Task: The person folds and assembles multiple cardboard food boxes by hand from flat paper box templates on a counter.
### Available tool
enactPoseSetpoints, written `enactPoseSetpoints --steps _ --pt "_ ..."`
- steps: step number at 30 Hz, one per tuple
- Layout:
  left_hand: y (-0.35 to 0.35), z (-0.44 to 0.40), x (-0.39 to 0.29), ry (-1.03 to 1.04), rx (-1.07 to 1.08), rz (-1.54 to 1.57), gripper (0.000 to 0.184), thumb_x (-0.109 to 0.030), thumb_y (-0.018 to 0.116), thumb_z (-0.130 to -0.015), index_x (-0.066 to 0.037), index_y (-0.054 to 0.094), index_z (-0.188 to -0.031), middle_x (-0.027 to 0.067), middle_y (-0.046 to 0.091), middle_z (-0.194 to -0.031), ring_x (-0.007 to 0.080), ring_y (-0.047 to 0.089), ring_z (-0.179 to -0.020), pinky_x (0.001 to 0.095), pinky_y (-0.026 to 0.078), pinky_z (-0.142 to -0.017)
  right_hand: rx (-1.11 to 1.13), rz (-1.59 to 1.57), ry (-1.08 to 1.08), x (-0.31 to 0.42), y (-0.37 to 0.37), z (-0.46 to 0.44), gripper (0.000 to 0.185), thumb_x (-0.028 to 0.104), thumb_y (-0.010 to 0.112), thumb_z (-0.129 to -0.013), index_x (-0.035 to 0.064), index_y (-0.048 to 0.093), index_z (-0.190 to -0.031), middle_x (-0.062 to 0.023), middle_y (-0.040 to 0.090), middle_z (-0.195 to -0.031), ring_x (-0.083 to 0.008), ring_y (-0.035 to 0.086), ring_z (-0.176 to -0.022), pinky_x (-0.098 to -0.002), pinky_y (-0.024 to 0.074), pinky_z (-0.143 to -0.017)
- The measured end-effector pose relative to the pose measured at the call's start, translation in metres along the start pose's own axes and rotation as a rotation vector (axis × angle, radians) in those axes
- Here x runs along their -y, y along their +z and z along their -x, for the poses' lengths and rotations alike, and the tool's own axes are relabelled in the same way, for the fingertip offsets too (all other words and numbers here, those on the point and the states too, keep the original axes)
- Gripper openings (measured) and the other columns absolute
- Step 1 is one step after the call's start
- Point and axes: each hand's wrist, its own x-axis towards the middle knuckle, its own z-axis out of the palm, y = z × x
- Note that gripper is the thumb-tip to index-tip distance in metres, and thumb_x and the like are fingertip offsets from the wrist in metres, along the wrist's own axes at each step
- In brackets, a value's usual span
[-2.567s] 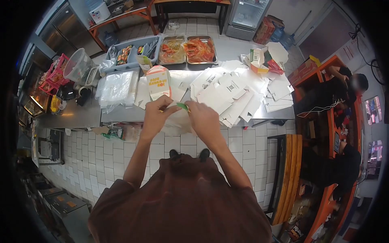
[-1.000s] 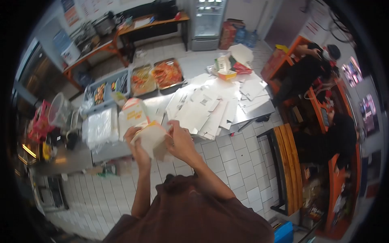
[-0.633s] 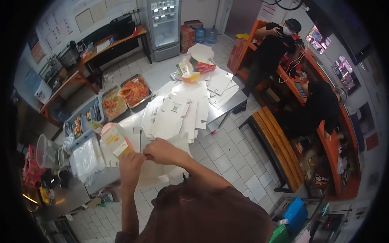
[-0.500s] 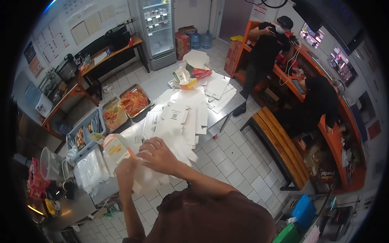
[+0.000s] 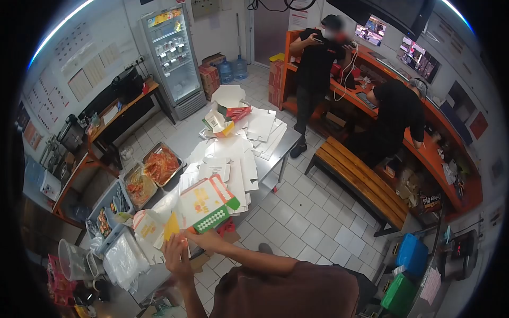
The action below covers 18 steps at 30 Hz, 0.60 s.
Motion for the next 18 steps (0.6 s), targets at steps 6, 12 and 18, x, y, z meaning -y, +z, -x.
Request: enactPoseSetpoints --steps 6,12,18 --pt "0.02 -0.003 -0.022 -0.912 -0.289 0.776 0.015 -0.006 0.063 -0.099 0.005 0.068 -0.109 0.0167 0.073 -0.115 0.0152 0.068 -0.099 0.0294 0.054 -0.087 -0.195 0.324 -0.536 -0.02 0.005 0.009 0.037 0.029 0.077 -0.09 0.0026 0.068 -0.115 -0.0077 0.072 -0.103 -0.0214 0.068 -0.086 -0.0348 0.0533 -0.072" --pt "0.036 -0.005 -0.013 -0.862 -0.417 0.755 0.02 -0.01 0.064 -0.1 0.006 0.068 -0.111 0.0147 0.072 -0.115 0.0146 0.067 -0.098 0.0291 0.052 -0.09 -0.055 0.32 -0.504 -0.014 0.001 0.036 0.034 0.028 0.075 -0.091 0.002 0.069 -0.112 -0.009 0.072 -0.103 -0.0226 0.069 -0.089 -0.0357 0.0532 -0.075" --pt "0.024 0.009 0.003 -0.72 -0.226 0.728 0.022 -0.009 0.066 -0.099 0.006 0.068 -0.114 0.0184 0.072 -0.115 0.0179 0.068 -0.102 0.0314 0.051 -0.094 -0.06 0.338 -0.545 -0.01 -0.003 0.041 0.031 0.026 0.073 -0.092 0.0015 0.07 -0.11 -0.0104 0.072 -0.104 -0.0239 0.069 -0.092 -0.0367 0.0531 -0.078"
